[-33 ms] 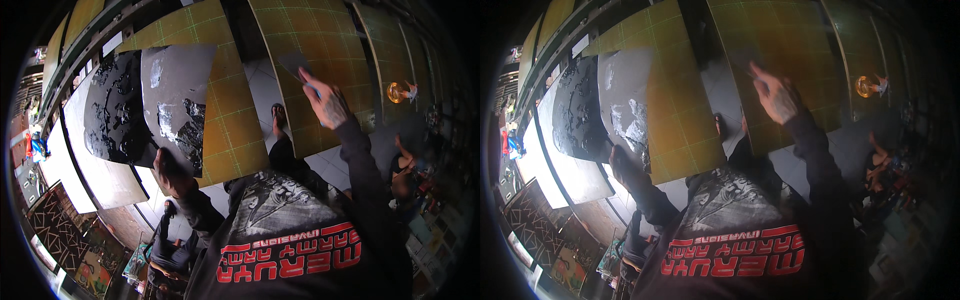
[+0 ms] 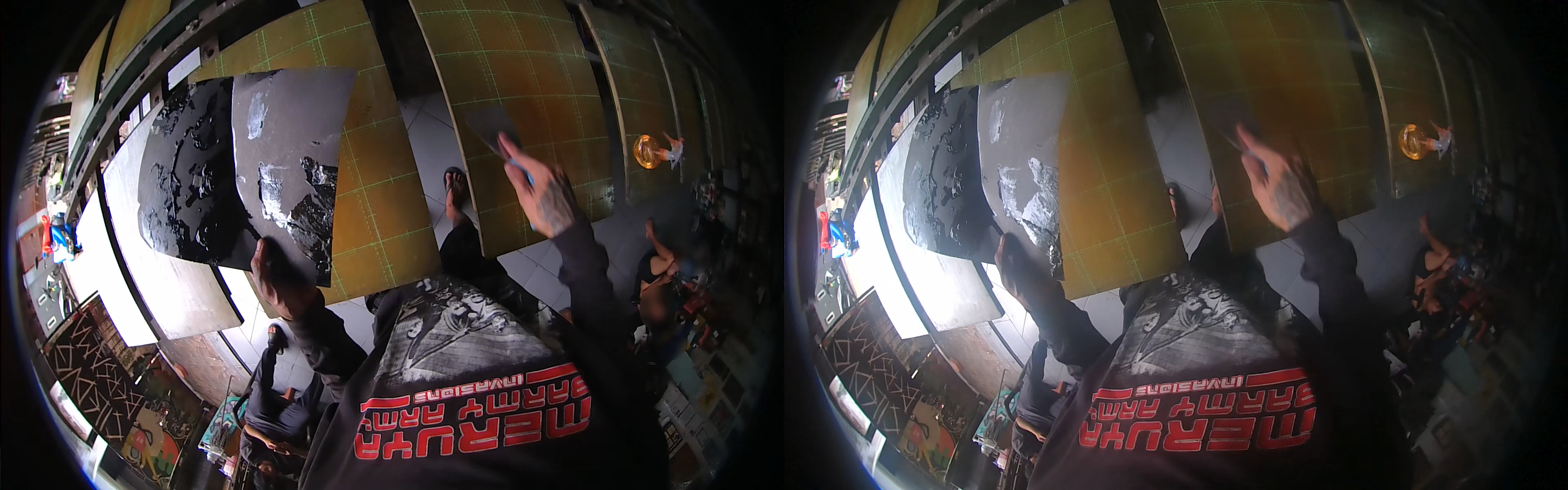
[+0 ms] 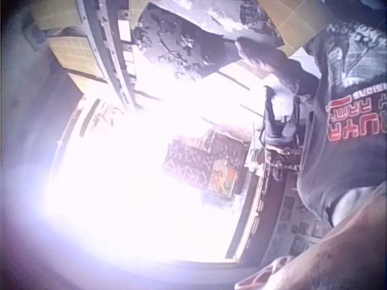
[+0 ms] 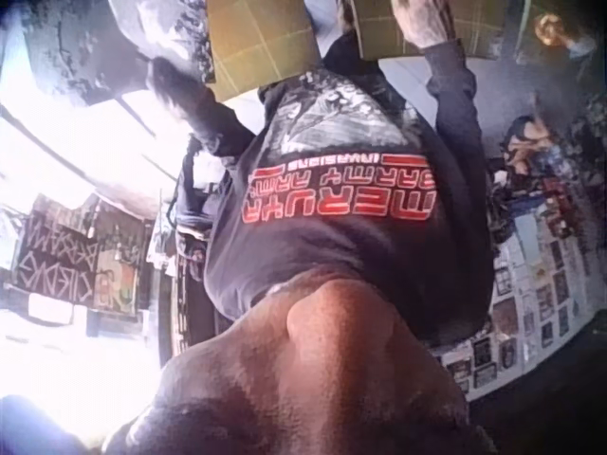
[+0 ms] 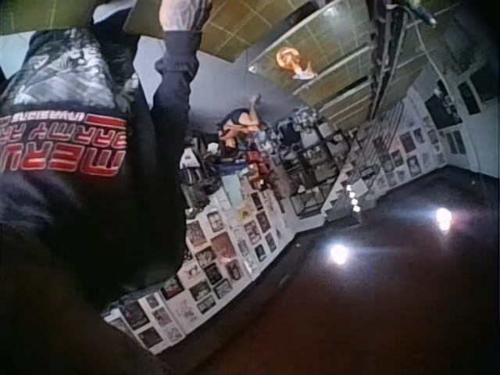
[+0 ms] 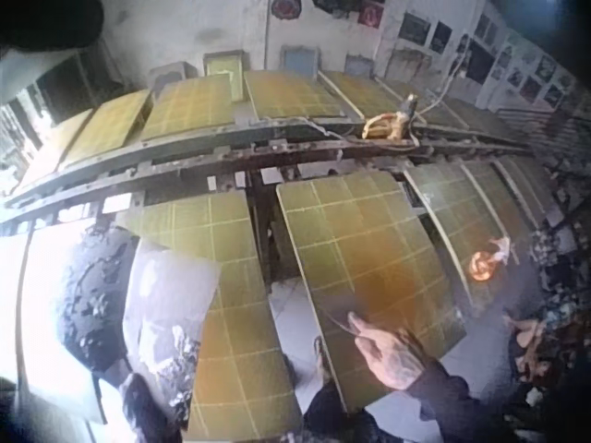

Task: The person scrapes excess ink from a screen printing plate, wipes it clean with a cloth, and then cleans various printing tables by spraying them with a cleaning liquid and wiping them down.

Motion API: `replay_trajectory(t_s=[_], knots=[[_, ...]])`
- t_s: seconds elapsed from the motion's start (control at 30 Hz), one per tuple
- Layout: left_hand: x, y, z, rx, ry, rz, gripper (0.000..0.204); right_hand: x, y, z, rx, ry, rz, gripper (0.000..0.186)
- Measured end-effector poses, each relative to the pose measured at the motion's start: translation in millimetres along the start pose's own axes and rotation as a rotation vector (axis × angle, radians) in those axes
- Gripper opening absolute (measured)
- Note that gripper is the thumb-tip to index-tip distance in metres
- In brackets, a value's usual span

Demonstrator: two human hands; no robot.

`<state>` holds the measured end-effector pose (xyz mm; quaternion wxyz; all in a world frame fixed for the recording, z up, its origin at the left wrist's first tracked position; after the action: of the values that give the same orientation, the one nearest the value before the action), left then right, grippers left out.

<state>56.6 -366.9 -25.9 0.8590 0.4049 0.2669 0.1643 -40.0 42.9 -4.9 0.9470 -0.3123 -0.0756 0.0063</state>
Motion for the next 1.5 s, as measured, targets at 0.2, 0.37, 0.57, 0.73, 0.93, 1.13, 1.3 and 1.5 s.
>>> replay_trajectory(t_s=[0.2, 0.37, 0.57, 0.73, 0.93, 1.13, 1.3, 1.5], knots=[[-22, -17, -20, 0.335, 0.047, 0.15, 0.036, 178, 33, -36, 0.036, -0.107, -0.336, 0.04], [-41, -20, -11, 0.37, 0.087, 0.256, 0.034, 171, 34, -50, 0.191, -0.24, -0.421, 0.044], [-48, 6, 21, -0.158, 0.061, -0.068, 0.03, 81, 26, -48, 0.236, -0.113, -0.153, 0.045], [-22, -34, 61, -0.048, 0.121, 0.24, 0.03, -50, 50, -50, 0.286, -0.157, -0.113, 0.044], [11, -61, 99, -0.055, 0.229, 0.327, 0.032, -244, 51, -46, 0.343, -0.163, 0.051, 0.042], [24, -43, 113, 0.175, 0.385, 0.465, 0.033, -342, 20, -19, 0.435, 0.193, 0.173, 0.039], [32, -62, 129, 0.053, 0.367, 0.372, 0.03, -134, -67, -33, 0.027, -0.022, 0.116, 0.042], [-20, -95, 112, 0.378, 0.378, 0.495, 0.036, 77, -74, -96, 0.093, -0.281, -0.191, 0.04]])
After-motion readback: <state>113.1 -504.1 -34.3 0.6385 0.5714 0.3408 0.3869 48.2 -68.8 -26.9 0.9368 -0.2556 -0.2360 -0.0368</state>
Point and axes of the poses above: each hand's wrist, its own x-axis away from the middle knuckle, its own z-axis out of the back of the hand, y = z × x, the point moved 10 cm from there along -x, towards the middle knuckle, and after that the axes turned 5 degrees about y, right-handed, at the moved point
